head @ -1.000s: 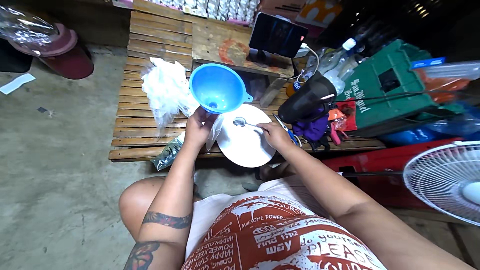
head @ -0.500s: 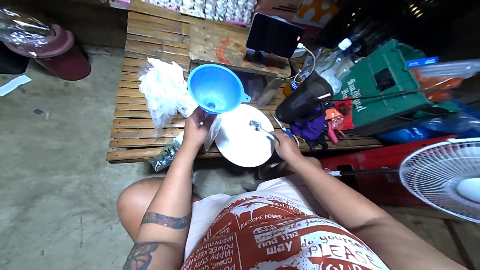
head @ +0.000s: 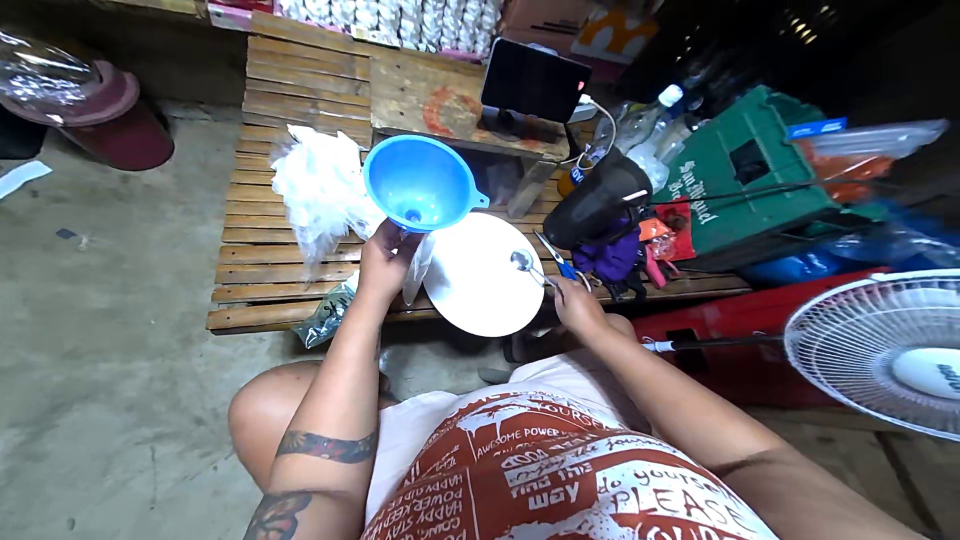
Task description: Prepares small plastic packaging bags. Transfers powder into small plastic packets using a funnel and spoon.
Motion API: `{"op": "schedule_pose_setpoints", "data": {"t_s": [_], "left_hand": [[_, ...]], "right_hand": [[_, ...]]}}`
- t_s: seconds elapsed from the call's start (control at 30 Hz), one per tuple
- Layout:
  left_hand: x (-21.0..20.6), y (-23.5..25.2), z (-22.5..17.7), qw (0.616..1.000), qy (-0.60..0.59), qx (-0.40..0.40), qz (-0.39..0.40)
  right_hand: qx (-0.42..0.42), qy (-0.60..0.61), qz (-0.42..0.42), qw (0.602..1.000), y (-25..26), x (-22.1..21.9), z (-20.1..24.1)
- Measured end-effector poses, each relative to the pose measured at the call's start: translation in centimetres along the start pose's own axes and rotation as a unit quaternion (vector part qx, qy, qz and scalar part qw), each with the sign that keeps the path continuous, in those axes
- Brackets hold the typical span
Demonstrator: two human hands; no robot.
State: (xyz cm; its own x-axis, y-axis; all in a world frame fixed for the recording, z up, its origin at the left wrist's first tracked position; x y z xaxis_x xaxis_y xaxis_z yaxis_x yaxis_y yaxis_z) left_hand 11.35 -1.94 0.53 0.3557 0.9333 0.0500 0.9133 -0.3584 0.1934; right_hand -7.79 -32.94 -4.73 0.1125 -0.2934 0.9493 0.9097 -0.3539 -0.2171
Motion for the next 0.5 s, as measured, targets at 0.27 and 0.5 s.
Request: {"op": "schedule_pose_setpoints", "data": {"t_s": [0.27,0.5], "left_hand": [[-0.2,0.0,0.4,1.000,-0.010,0.005,0.006],[-0.1,0.0,0.1,1.000,-0.011,-0.007,0.008]], "right_hand": [[0.088,0.051,0.071,0.992,-2.5,-1.6,6.3],[-0.001,0.021,0.006,1.000,0.7,0.4,0.3]]}}
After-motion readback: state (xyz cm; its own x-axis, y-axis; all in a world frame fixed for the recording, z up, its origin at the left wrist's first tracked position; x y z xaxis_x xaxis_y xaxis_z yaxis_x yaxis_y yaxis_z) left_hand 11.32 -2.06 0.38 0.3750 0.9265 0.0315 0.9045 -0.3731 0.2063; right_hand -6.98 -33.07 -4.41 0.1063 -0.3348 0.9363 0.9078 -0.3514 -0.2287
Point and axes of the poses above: each hand's wrist, its own y-axis towards the middle knuckle, its own x-axis out of the back of the hand, z = x × y, the point moved 8 cm from there along y, towards the middle knuckle, and after that the axes turned 9 degrees about x, right-handed, at the moved point
